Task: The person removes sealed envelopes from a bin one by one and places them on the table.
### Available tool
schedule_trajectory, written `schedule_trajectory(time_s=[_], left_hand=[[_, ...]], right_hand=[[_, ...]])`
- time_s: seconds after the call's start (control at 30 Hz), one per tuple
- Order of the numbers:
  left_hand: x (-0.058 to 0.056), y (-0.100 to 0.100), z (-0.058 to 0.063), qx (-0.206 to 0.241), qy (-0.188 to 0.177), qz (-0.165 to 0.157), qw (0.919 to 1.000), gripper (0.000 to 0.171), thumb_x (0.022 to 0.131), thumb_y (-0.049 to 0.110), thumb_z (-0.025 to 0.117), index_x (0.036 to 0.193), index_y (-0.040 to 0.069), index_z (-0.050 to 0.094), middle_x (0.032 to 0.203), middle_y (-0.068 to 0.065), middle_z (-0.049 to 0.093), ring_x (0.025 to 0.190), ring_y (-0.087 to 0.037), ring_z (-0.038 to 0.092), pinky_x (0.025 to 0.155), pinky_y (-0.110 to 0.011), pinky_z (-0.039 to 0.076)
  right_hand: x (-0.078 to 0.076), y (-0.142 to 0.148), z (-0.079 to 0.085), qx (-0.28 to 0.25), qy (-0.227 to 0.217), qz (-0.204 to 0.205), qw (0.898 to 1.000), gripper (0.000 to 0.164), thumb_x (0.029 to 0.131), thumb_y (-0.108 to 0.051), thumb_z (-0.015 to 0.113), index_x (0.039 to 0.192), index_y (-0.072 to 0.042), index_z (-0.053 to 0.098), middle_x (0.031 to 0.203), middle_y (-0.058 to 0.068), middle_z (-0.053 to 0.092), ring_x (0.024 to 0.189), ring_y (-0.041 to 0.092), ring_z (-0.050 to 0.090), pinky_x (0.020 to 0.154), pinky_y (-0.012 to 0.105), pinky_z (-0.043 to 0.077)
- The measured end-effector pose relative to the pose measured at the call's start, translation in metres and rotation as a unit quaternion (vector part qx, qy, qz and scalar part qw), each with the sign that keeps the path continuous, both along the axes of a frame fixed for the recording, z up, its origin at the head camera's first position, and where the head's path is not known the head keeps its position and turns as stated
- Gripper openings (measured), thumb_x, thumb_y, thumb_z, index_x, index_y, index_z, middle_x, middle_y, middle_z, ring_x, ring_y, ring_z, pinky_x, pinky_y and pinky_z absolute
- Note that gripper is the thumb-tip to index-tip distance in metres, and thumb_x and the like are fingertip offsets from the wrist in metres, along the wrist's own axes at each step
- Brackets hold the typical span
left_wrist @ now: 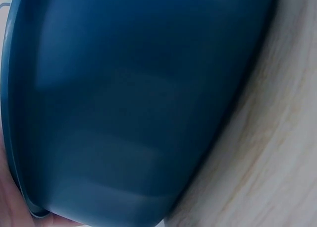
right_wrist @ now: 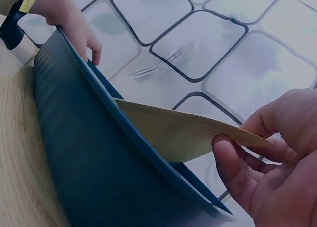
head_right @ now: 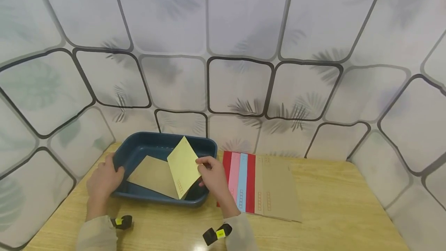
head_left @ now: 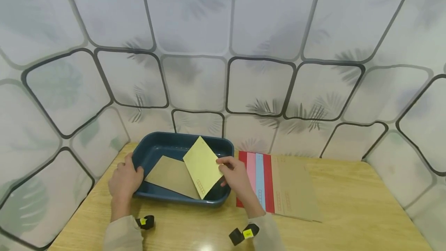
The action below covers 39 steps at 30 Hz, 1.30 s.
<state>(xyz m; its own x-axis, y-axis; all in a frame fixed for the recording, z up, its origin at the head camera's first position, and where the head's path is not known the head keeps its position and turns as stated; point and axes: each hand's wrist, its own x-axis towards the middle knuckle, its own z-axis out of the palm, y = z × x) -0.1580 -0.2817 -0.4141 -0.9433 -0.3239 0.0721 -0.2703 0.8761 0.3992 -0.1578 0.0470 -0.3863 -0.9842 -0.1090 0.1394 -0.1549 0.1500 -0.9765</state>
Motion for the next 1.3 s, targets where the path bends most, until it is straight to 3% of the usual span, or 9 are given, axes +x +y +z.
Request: schedule_trajectory(time_s=[0.13, 0.4, 0.6, 0.9, 1.03, 1.2, 1.3], left_hand=[[-0.001, -0.002, -0.001, -0.004, 0.005, 0.001, 1.0, 0.063, 0.089, 0.026, 0.044, 0.142, 0.002, 0.019, 0.115, -0.038, 0.043, 0.094, -0.053, 0.048, 0.068, -0.065, 0.041], [0.0, -0.004, 0.001, -0.001, 0.002, -0.002, 1.0, 0.064, 0.089, 0.027, 0.042, 0.142, 0.002, 0.017, 0.116, -0.038, 0.043, 0.095, -0.054, 0.047, 0.067, -0.065, 0.041], [0.0, -0.004, 0.0, 0.001, -0.003, -0.004, 1.0, 0.064, 0.089, 0.027, 0.042, 0.143, 0.002, 0.017, 0.116, -0.039, 0.042, 0.097, -0.054, 0.046, 0.068, -0.065, 0.041], [0.001, 0.0, 0.002, -0.001, -0.002, -0.004, 1.0, 0.063, 0.089, 0.026, 0.043, 0.142, 0.001, 0.019, 0.115, -0.038, 0.044, 0.096, -0.053, 0.047, 0.067, -0.065, 0.042], [0.0, 0.0, 0.002, -0.002, -0.004, -0.005, 1.0, 0.064, 0.089, 0.026, 0.042, 0.142, 0.001, 0.018, 0.115, -0.039, 0.043, 0.096, -0.054, 0.046, 0.068, -0.065, 0.042], [-0.001, 0.0, 0.002, -0.002, -0.001, -0.004, 1.0, 0.064, 0.089, 0.026, 0.042, 0.143, 0.001, 0.017, 0.116, -0.038, 0.043, 0.096, -0.053, 0.046, 0.069, -0.065, 0.042], [-0.001, 0.0, 0.001, 0.002, -0.001, -0.004, 1.0, 0.064, 0.089, 0.026, 0.042, 0.143, 0.001, 0.017, 0.117, -0.038, 0.043, 0.097, -0.053, 0.046, 0.069, -0.065, 0.041]], right_hand=[[-0.006, 0.004, -0.01, 0.007, -0.007, 0.017, 1.0, 0.025, 0.081, 0.0, 0.049, 0.102, -0.002, 0.063, 0.09, 0.016, 0.062, 0.056, 0.019, 0.056, 0.04, 0.026, 0.05], [-0.002, 0.01, -0.01, 0.057, -0.016, 0.079, 0.995, 0.029, 0.084, -0.003, 0.041, 0.108, -0.004, 0.057, 0.081, 0.013, 0.057, 0.056, 0.02, 0.057, 0.04, 0.027, 0.05], [0.001, 0.014, -0.012, 0.076, -0.053, 0.107, 0.99, 0.028, 0.086, -0.005, 0.038, 0.104, -0.007, 0.059, 0.087, 0.011, 0.059, 0.059, 0.02, 0.059, 0.041, 0.027, 0.048], [0.0, 0.025, -0.013, 0.097, -0.063, 0.121, 0.986, 0.026, 0.088, -0.01, 0.042, 0.097, -0.009, 0.067, 0.093, 0.01, 0.062, 0.065, 0.02, 0.061, 0.048, 0.036, 0.052], [0.006, 0.027, -0.001, 0.107, -0.041, 0.132, 0.985, 0.02, 0.09, -0.011, 0.051, 0.099, -0.006, 0.068, 0.095, 0.012, 0.063, 0.064, 0.018, 0.06, 0.048, 0.036, 0.052], [0.016, 0.03, 0.019, 0.107, -0.013, 0.153, 0.982, 0.021, 0.087, -0.004, 0.053, 0.102, 0.003, 0.065, 0.089, 0.018, 0.064, 0.059, 0.017, 0.058, 0.043, 0.026, 0.046], [0.014, 0.033, 0.016, 0.101, -0.017, 0.165, 0.981, 0.027, 0.085, -0.003, 0.054, 0.109, 0.005, 0.06, 0.083, 0.016, 0.061, 0.058, 0.016, 0.058, 0.044, 0.031, 0.05]])
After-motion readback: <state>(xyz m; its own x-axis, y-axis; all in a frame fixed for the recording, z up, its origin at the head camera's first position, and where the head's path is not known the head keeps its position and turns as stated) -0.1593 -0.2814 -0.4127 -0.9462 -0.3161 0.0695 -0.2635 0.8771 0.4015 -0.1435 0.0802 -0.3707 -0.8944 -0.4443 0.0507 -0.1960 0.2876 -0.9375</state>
